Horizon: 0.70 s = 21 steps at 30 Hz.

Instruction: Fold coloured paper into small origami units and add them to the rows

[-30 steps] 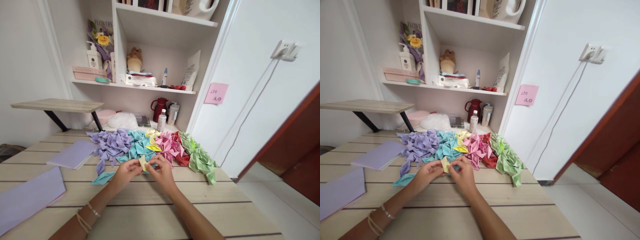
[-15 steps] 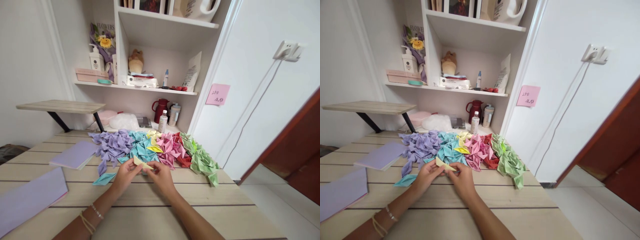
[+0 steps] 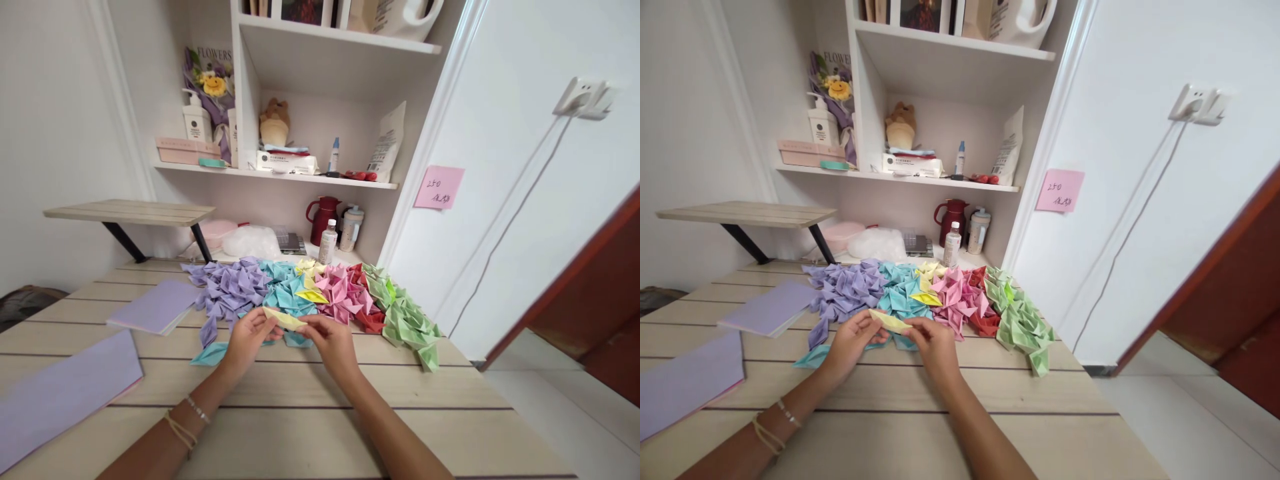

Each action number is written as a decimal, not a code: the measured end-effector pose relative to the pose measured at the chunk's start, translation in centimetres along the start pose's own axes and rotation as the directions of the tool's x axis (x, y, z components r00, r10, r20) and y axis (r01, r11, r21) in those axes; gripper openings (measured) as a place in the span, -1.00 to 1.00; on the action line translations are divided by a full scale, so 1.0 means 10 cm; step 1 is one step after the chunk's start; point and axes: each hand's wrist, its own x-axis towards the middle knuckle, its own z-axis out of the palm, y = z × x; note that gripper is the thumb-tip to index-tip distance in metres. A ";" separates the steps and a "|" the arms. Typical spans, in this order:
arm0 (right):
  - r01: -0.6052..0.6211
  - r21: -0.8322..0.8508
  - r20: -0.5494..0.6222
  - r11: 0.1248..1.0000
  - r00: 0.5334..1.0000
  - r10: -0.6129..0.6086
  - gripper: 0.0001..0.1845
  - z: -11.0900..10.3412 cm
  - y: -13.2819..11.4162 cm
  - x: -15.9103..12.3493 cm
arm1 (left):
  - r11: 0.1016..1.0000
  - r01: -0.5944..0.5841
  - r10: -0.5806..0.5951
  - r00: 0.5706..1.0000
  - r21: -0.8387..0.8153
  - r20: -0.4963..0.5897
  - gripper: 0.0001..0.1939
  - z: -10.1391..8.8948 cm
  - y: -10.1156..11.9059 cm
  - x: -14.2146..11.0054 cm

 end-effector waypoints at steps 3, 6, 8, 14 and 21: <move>0.032 -0.024 0.000 0.999 0.999 -0.032 -0.79 -0.01 -0.03 -0.01 | 1.000 0.002 -0.001 1.000 -0.014 0.030 -0.48 0.00 0.01 0.00; 0.007 -0.037 -0.028 0.999 1.000 -0.008 -0.77 -0.03 -0.05 0.00 | 1.000 -0.003 0.002 0.998 0.012 0.055 -0.46 0.01 -0.01 -0.01; -0.036 -0.077 -0.156 0.996 0.987 0.024 -0.73 -0.08 -0.05 0.07 | 1.000 -0.013 0.012 0.998 0.028 0.055 -0.45 0.01 -0.03 -0.02; -0.031 -0.358 -0.178 0.933 0.983 -0.036 -0.45 -0.40 -0.02 0.37 | 0.998 -0.026 0.023 0.997 0.053 0.069 -0.56 0.01 -0.07 -0.02; 0.251 -0.694 -0.021 0.675 0.930 -0.368 -0.58 0.09 -0.26 0.36 | 0.993 -0.067 0.061 0.996 0.097 0.059 -0.85 0.05 -0.14 -0.05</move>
